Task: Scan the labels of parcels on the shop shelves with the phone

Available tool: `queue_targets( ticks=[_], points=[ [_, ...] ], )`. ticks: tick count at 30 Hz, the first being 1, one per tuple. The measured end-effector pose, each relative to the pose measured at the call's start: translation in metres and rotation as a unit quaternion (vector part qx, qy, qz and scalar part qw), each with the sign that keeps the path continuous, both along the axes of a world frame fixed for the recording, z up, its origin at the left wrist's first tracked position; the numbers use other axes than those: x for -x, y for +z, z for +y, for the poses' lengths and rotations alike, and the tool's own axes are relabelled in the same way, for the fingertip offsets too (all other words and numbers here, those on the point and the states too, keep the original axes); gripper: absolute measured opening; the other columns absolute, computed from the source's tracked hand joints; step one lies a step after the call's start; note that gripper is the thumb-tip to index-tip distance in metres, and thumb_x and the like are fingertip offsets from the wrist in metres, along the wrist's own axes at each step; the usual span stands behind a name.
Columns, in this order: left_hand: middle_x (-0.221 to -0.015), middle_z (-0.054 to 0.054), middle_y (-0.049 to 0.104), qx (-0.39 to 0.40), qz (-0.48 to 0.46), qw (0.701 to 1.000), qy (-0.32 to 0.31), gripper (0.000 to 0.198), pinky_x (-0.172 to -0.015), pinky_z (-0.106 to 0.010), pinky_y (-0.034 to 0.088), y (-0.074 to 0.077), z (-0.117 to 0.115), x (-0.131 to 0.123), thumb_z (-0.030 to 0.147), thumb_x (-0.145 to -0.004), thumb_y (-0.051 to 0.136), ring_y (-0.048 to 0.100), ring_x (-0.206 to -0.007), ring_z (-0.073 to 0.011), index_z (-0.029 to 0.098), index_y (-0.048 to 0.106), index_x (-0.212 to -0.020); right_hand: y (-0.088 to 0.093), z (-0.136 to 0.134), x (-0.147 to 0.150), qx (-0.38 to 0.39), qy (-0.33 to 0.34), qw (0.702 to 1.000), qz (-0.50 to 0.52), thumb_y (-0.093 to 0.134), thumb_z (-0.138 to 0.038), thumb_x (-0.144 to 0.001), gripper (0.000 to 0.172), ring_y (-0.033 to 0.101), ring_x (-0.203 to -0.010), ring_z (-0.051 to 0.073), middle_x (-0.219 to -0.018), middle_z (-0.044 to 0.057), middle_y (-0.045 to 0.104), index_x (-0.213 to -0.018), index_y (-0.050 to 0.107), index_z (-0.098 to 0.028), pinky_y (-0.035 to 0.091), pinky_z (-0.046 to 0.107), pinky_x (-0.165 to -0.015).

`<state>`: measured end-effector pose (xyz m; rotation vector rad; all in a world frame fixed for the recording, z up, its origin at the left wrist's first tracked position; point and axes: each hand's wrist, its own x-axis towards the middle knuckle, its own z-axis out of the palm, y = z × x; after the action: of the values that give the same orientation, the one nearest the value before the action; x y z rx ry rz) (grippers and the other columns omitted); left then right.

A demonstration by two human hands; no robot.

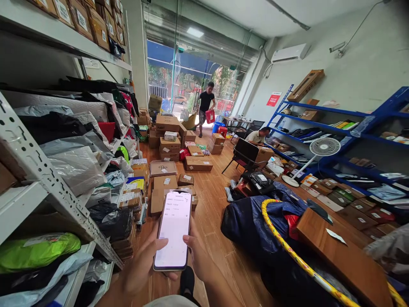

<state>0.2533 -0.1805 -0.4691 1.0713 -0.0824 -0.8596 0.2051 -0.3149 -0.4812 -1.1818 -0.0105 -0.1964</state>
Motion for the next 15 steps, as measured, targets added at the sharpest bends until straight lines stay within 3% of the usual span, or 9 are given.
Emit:
queue_targets(
  ticks=[5,10,15],
  points=[
    [-0.116,-0.016,0.064,-0.067,-0.018,0.997,0.034,0.086,-0.039,-0.03,0.053,-0.001,-0.0059,0.0016,0.036,-0.077,0.064,0.064,-0.066,-0.022,0.023,0.018,-0.148,-0.003,0.0013,0.0044,0.012,0.026,1.0,0.006,0.053,-0.035,-0.075,0.069,0.059,-0.087,0.023,-0.112,0.006,0.062,-0.14,0.032,-0.025,0.045,0.035,-0.074],
    [-0.123,-0.015,0.061,0.021,0.013,0.999,0.033,0.08,-0.041,-0.03,0.053,-0.0057,0.0002,0.0024,0.025,-0.077,0.051,0.064,-0.077,-0.0253,0.021,0.016,-0.149,-0.0048,0.0006,0.006,0.018,0.012,0.999,0.026,0.055,-0.025,-0.068,0.075,0.056,-0.091,0.021,-0.108,0.003,0.06,-0.139,0.031,-0.027,0.044,0.032,-0.076],
    [-0.119,-0.014,0.063,-0.025,0.005,1.0,0.016,0.087,-0.046,-0.034,0.056,-0.0048,0.0021,0.0029,0.018,-0.07,0.058,0.061,-0.068,-0.0211,0.017,0.021,-0.148,-0.0049,0.0013,0.0044,0.02,0.012,0.999,0.041,0.058,-0.026,-0.064,0.078,0.056,-0.082,0.02,-0.102,0.003,0.062,-0.137,0.03,-0.026,0.045,0.031,-0.071]
  ],
)
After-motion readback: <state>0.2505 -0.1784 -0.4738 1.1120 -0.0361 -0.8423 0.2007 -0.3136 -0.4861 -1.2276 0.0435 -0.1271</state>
